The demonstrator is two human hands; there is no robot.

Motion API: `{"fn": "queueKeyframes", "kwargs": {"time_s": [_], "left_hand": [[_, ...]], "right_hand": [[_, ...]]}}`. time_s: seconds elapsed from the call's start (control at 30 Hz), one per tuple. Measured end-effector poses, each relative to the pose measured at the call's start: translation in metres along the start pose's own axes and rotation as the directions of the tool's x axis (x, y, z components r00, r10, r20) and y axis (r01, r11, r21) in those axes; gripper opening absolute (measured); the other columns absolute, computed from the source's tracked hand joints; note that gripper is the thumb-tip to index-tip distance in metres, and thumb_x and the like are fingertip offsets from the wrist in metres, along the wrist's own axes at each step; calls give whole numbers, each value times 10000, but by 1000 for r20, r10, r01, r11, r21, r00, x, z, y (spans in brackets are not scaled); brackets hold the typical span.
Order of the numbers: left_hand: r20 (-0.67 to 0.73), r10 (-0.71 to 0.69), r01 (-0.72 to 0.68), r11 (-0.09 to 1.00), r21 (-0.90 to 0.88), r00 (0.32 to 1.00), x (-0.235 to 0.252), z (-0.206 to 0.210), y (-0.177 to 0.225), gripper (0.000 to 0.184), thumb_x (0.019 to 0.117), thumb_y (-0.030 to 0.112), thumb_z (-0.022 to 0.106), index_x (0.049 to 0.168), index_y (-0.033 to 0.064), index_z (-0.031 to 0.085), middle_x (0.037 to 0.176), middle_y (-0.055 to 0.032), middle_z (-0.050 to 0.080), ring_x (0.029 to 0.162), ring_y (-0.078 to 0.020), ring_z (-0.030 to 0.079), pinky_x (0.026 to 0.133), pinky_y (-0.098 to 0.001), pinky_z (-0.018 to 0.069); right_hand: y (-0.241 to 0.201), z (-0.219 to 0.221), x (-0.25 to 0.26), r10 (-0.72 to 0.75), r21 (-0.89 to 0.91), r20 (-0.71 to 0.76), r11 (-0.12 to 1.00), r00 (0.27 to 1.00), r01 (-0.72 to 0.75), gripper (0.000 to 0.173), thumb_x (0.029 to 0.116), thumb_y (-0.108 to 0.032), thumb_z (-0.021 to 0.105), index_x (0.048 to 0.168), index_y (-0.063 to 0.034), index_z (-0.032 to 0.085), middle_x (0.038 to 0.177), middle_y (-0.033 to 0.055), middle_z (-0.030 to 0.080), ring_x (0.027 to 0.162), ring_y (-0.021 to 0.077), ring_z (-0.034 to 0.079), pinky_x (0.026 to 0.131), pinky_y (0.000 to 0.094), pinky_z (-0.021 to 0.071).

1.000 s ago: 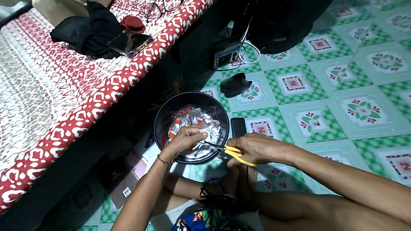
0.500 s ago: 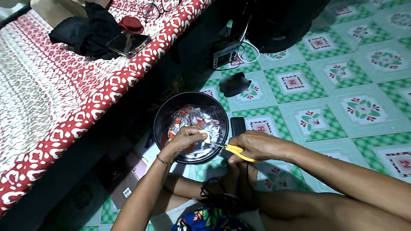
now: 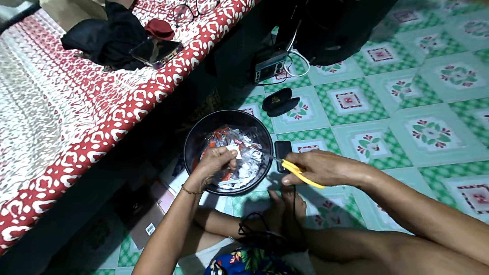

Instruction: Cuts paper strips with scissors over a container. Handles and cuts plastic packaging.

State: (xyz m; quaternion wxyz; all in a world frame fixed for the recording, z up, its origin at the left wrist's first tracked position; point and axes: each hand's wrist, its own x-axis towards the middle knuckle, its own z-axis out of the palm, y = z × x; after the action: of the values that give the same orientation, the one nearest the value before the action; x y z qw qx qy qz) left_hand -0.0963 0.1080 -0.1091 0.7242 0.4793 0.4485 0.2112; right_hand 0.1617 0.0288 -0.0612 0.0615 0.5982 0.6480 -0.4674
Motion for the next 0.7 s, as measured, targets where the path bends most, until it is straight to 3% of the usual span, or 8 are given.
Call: {"fn": "queueKeyframes", "kwargs": {"time_s": [0.17, 0.4, 0.7], "left_hand": [[47, -8, 7, 999, 41, 999, -2, 5, 2, 304, 1009, -60, 504, 743, 58, 590, 647, 30, 663, 628, -42, 650, 692, -203, 561], [133, -29, -4, 971, 239, 991, -2, 5, 8, 303, 993, -47, 552, 717, 54, 628, 618, 55, 657, 596, -1, 614, 654, -170, 520], [155, -40, -3, 963, 270, 987, -2, 11, 14, 260, 972, -74, 578, 747, 39, 646, 615, 63, 665, 581, 18, 610, 637, -152, 515]], "right_hand": [[-9, 7, 5, -35, 0, 12, 999, 999, 35, 509, 976, -480, 647, 1151, -3, 621, 858, 146, 611, 801, 285, 586, 754, 508, 461], [-16, 9, 6, -57, -64, 3, 996, 998, 57, 530, 977, -488, 642, 1193, -3, 627, 885, 172, 637, 846, 326, 612, 784, 526, 464], [-11, 14, 10, -86, -36, 17, 996, 996, 86, 536, 979, -503, 630, 1160, 2, 625, 858, 155, 617, 812, 301, 596, 758, 511, 461]]}}
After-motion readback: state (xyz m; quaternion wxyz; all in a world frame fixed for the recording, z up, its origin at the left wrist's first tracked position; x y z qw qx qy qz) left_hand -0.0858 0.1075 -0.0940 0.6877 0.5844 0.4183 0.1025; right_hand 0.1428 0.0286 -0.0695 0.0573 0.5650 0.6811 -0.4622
